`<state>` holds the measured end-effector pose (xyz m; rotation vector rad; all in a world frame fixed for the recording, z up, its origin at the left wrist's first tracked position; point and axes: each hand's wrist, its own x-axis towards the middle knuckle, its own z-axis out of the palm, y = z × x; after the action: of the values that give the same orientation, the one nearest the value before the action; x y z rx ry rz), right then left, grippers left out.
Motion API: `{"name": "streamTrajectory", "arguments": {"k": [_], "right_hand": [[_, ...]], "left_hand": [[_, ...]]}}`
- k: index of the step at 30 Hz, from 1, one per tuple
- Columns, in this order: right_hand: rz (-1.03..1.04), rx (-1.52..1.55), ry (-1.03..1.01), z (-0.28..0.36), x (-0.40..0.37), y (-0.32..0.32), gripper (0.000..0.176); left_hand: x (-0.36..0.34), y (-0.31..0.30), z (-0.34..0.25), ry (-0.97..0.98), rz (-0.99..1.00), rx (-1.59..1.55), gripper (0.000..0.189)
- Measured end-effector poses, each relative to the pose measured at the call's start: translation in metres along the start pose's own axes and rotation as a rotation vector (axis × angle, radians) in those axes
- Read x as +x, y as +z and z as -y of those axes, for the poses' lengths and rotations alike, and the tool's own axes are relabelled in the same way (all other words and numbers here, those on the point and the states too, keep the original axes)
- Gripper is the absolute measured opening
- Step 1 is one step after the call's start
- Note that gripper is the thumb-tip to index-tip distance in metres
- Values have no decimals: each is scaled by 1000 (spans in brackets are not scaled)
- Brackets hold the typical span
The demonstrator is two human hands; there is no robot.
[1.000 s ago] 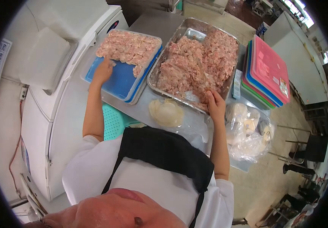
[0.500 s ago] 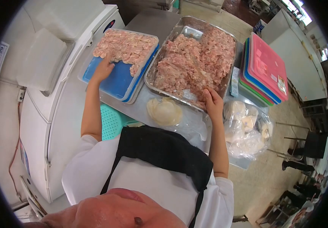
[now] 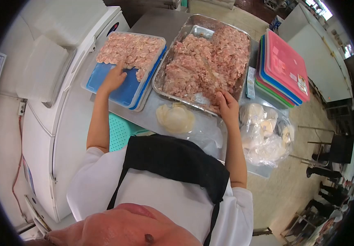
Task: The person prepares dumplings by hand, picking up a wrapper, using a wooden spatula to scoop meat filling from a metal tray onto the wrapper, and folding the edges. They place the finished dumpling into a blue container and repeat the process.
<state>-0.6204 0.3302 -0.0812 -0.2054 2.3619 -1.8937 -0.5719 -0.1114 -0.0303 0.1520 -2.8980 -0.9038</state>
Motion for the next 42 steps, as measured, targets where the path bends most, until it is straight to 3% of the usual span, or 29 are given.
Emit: {"name": "streamTrajectory", "arguments": {"k": [4, 7, 10, 16, 20, 23, 26, 28, 31, 33, 34, 37, 40, 42], "right_hand": [[1, -17, -47, -6, 2, 1, 26], [-13, -56, -74, -8, 3, 1, 26], [-11, -32, -61, -11, 2, 0, 26], [44, 13, -73, 8, -2, 3, 30], [178, -329, -211, 14, 10, -18, 30], [379, -785, -276, 62, 24, -50, 25], [256, -1121, -297, 79, 35, -55, 18], [157, -1434, -435, 64, 40, -45, 14], [279, -1411, -612, 51, 3, -10, 14], [427, -1413, -598, 58, -19, -7, 15], [498, -1413, -590, 63, -24, -7, 15], [406, -1477, -489, 80, -7, -23, 14], [92, -1441, -603, 71, 27, -38, 14], [234, -1381, -569, 44, 13, -21, 14]], "left_hand": [[-7, -7, -28, -45, 192, -85, 66], [-1, 19, -5, 148, 13, -2, 67], [1, 10, -14, 28, -2, -85, 66], [0, 18, -9, 143, -45, -46, 65], [-11, 9, -25, 162, -82, -5, 54], [-25, 3, -56, 95, -144, 1, 45], [-50, 11, -112, 325, -170, -313, 33], [-60, 38, -124, 457, 17, -460, 25], [-71, 96, -110, 571, 315, -316, 27], [-77, 127, -101, 635, 449, -262, 29], [-80, 131, -102, 668, 417, -252, 30], [-86, 142, -104, 711, 324, -213, 31], [-86, 161, -98, 644, 276, -181, 27], [-82, 163, -97, 620, 254, -207, 22]]}}
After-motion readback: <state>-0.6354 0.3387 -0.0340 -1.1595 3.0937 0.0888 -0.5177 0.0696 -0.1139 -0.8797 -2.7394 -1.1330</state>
